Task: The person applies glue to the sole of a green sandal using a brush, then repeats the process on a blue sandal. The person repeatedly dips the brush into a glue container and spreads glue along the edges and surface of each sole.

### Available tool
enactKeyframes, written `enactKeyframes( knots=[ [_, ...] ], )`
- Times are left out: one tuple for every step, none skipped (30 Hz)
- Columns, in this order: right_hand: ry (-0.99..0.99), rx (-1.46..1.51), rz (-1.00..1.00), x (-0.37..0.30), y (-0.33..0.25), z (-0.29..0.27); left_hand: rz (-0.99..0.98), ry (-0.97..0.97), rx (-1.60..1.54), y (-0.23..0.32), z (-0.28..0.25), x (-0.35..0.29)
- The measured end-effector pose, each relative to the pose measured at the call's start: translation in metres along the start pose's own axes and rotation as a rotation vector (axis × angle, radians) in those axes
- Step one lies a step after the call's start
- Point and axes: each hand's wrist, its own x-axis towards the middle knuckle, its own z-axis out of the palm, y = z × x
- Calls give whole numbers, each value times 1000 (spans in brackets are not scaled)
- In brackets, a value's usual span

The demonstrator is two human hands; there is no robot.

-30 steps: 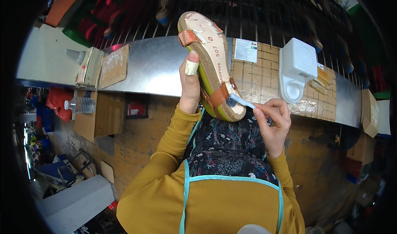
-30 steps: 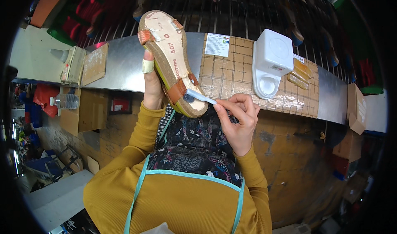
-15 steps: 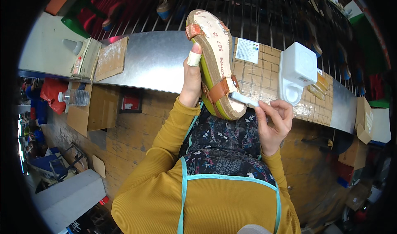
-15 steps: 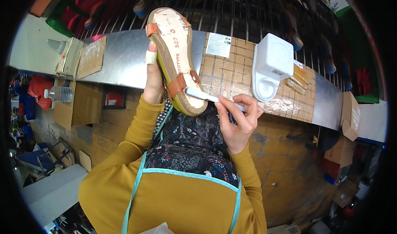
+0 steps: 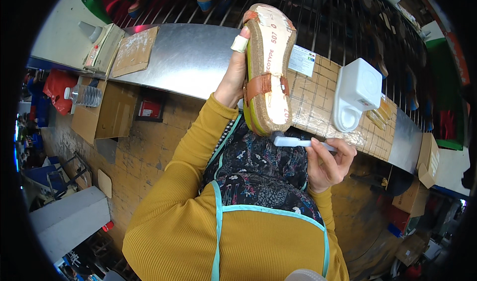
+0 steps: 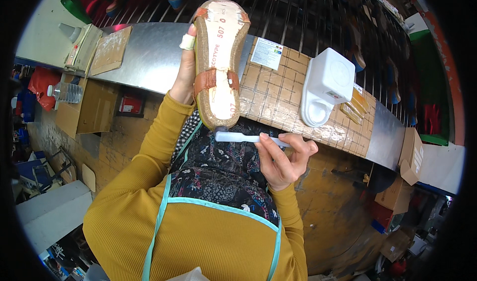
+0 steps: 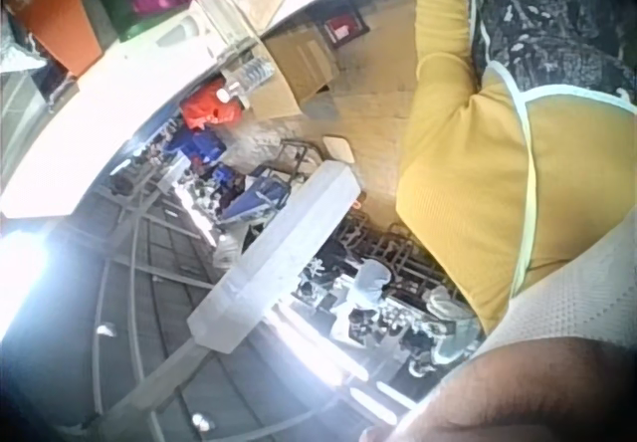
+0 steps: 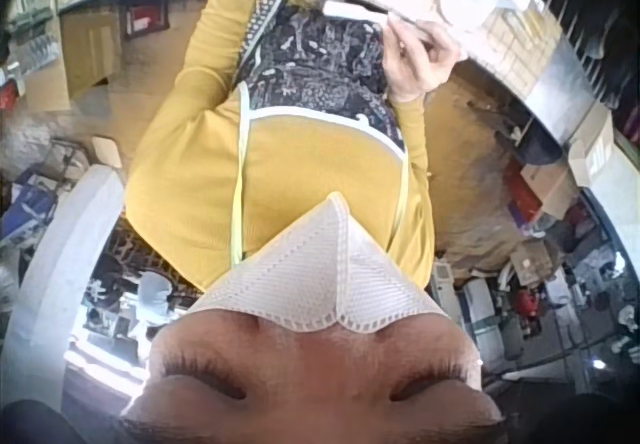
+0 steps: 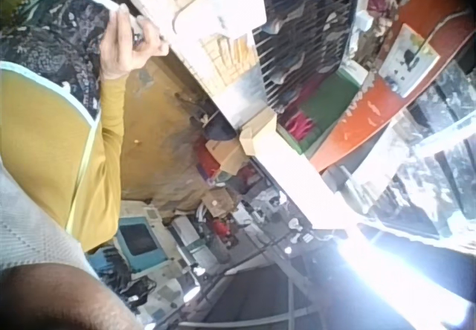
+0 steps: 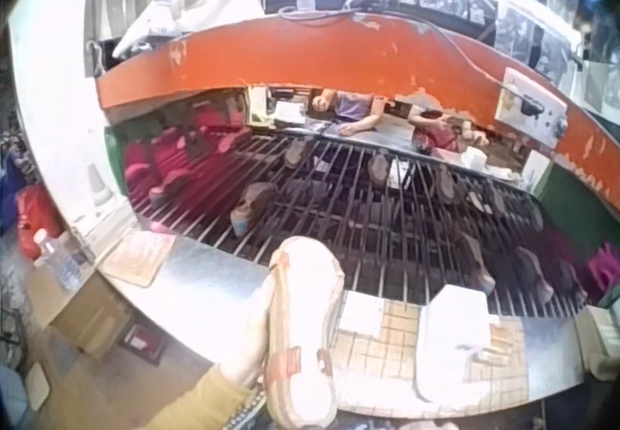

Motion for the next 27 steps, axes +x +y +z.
enactKeyframes(
  knots=[
    [4,36,12,1,1,1,-8,-12,-8,-2,1,1],
    [9,71,25,3,1,1,-22,-6,-18,-2,3,1],
    [16,58,86,4,1,5,-37,-4,-26,-1,7,1],
    [11,15,75,11,-1,7,-52,-1,-33,-2,10,1],
    [4,3,48,14,0,8,-40,-7,-20,-3,13,1],
    [-3,-7,21,17,-1,8,-27,-11,-5,-5,14,2],
    [-25,-27,-14,18,-3,6,-13,-15,10,-6,14,2],
    [-47,-47,-48,19,-6,1,-27,-27,10,-7,12,3],
    [-72,-66,-85,18,-8,-2,-39,-38,8,-9,10,5],
    [-86,-48,-100,17,-6,-4,-52,-49,6,-10,8,7],
    [-99,-31,-114,15,-4,-8,-63,-55,3,-12,6,7],
    [-112,-15,-127,13,-3,-9,-77,-64,0,-13,5,7],
    [-79,14,-81,13,-3,-8,-91,-74,-2,-14,5,7],
    [-53,-24,-55,13,-2,-6,-102,-74,-25,-14,6,6],
    [-28,-63,-27,13,0,-2,-114,-73,-49,-14,7,5],
    [-2,-102,0,13,1,0,-126,-73,-73,-15,9,5],
    [-1,-144,-57,15,1,0,-132,-79,-100,-17,9,5],
    [-20,-142,-86,16,-2,-1,-137,-82,-124,-19,7,6],
    [-39,-140,-115,17,-7,-3,-142,-86,-149,-21,5,7],
    [-58,-138,-145,16,-10,-5,-148,-90,-156,-23,4,8],
    [-74,-125,-164,13,-11,-7,-153,-96,-166,-24,3,8],
    [-76,-82,-167,11,-11,-7,-158,-101,-176,-25,3,8],
    [-78,-40,-169,8,-11,-6,-168,-98,-167,-25,3,7],
    [-82,3,-172,7,-11,-6,-179,-93,-160,-24,5,5],
    [-85,36,-149,8,-10,-6,-190,-89,-152,-23,6,4],
    [-71,-12,-125,9,-10,-4,-200,-105,-173,-25,6,4],
    [-56,-59,-102,10,-10,-2,-209,-120,-194,-28,4,5]
  ],
)
